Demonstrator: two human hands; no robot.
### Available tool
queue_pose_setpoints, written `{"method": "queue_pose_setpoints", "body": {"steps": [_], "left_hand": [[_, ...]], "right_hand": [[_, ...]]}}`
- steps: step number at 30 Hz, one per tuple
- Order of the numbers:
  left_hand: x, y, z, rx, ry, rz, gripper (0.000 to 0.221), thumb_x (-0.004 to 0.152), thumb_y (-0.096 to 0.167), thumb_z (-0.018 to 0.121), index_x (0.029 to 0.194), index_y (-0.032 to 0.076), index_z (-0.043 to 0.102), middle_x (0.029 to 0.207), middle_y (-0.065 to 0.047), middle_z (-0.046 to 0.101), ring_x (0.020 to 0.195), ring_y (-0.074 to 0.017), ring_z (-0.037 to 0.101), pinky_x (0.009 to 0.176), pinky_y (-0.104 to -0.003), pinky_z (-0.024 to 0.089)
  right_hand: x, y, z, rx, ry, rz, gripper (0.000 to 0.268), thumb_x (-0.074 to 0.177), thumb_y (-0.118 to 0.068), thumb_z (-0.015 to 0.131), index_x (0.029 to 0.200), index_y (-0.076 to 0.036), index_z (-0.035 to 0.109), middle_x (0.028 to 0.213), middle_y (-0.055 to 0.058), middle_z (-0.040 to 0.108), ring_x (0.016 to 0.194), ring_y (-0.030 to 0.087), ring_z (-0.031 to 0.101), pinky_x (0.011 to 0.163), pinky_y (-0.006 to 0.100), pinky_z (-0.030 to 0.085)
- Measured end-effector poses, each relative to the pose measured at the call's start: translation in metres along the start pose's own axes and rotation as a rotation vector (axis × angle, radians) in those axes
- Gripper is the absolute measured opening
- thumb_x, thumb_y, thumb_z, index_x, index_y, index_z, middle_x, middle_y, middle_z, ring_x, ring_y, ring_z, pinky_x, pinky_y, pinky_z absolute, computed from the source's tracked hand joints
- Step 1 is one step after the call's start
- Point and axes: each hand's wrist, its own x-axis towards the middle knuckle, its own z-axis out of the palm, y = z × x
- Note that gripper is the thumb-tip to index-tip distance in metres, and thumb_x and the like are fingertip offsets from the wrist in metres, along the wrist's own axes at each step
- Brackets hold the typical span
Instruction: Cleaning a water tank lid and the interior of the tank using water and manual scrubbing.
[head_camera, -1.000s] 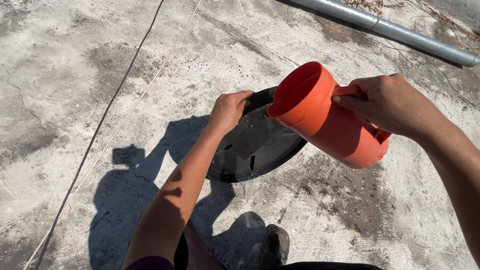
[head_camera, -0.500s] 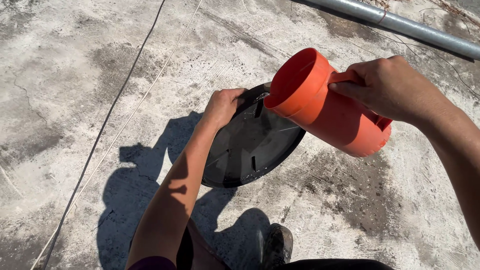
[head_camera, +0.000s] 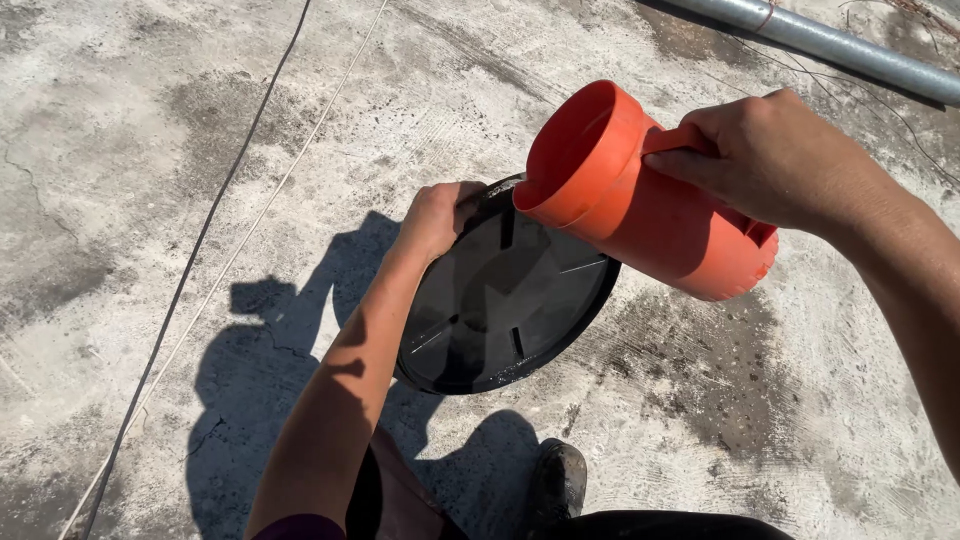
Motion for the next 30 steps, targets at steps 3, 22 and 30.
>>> {"method": "queue_pose_setpoints", "body": {"steps": [3, 22, 30], "left_hand": [[-0.005, 0.010, -0.005, -0.264, -0.043, -0.264, 0.035, 0.092, 0.006, 0.063, 0.122, 0.017, 0.076, 0.123, -0.003, 0.077, 0.116, -0.0250, 0.071, 0.090, -0.040, 0.057], [0.012, 0.028, -0.050, -0.074, -0.459, -0.200, 0.049, 0.096, 0.009, 0.066, 0.144, 0.021, 0.059, 0.149, -0.010, 0.059, 0.135, -0.0280, 0.057, 0.113, -0.045, 0.043], [0.039, 0.020, 0.024, 0.157, 0.113, -0.055, 0.066, 0.090, 0.040, 0.093, 0.068, 0.020, 0.034, 0.056, 0.007, 0.027, 0.054, -0.0118, 0.022, 0.050, -0.035, 0.018]], "right_hand": [[0.000, -0.002, -0.001, -0.060, -0.023, 0.013, 0.038, 0.107, -0.050, 0.055, 0.101, -0.019, 0.076, 0.072, 0.011, 0.073, 0.072, 0.029, 0.066, 0.064, 0.043, 0.046], [-0.006, 0.073, 0.060, 0.325, 0.082, -0.158, 0.035, 0.111, -0.034, 0.062, 0.091, -0.005, 0.063, 0.055, 0.010, 0.057, 0.051, 0.020, 0.051, 0.053, 0.032, 0.038], [-0.041, 0.135, 0.140, 0.806, 0.145, 0.018, 0.040, 0.118, -0.024, 0.064, 0.099, 0.010, 0.058, 0.056, 0.019, 0.045, 0.049, 0.026, 0.043, 0.052, 0.037, 0.033]]}}
